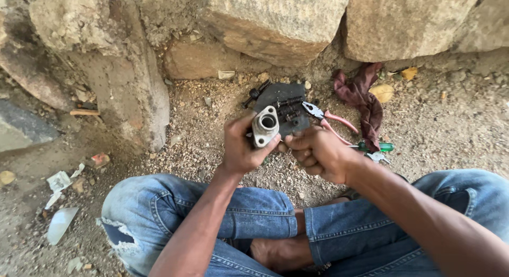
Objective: The person sits on the ground and uses a screwdriver and pliers to disassemble and clean a metal mechanical part. They remove small components, wipe the part with a cloth, and reassemble it.
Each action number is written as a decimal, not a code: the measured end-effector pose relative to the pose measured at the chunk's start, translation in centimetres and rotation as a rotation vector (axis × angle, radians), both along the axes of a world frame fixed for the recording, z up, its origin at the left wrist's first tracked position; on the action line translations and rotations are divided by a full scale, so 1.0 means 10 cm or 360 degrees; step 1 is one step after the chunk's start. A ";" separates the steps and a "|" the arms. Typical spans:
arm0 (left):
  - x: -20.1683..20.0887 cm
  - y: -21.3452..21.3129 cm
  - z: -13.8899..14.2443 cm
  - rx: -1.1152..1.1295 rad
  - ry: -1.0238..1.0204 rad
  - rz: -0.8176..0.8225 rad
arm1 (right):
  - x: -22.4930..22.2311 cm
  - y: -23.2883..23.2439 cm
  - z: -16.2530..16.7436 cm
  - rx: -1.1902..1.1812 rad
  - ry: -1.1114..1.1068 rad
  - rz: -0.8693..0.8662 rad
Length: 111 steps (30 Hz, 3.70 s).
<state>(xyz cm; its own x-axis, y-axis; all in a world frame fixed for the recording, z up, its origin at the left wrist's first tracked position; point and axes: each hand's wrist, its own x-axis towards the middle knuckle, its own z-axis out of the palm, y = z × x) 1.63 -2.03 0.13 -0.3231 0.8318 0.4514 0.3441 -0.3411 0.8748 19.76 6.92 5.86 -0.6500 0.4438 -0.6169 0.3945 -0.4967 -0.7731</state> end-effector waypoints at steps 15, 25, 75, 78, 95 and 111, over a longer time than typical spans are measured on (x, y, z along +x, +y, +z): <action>0.15 -0.05 -0.02 -0.0039 0.0107 0.0079 | 0.04 0.12 -0.22 0.1050 -0.0056 0.0410; 0.16 -0.10 0.09 0.0337 0.0450 0.0087 | 0.13 -0.04 -0.05 0.2868 0.0493 0.0345; 0.11 -0.12 0.19 0.0437 0.0635 0.0048 | 0.17 0.08 -0.04 0.0981 0.0182 0.0564; 0.10 -0.10 0.10 0.0412 0.0721 0.0047 | 0.18 0.11 -0.07 0.0861 0.0136 0.0616; -0.02 -0.10 0.26 0.0417 0.0697 0.0042 | 0.10 0.00 -0.03 0.0957 0.0201 0.0463; 0.06 0.07 0.12 -0.0523 -0.0926 0.0354 | -0.03 -0.03 0.06 0.2940 -0.0144 0.0602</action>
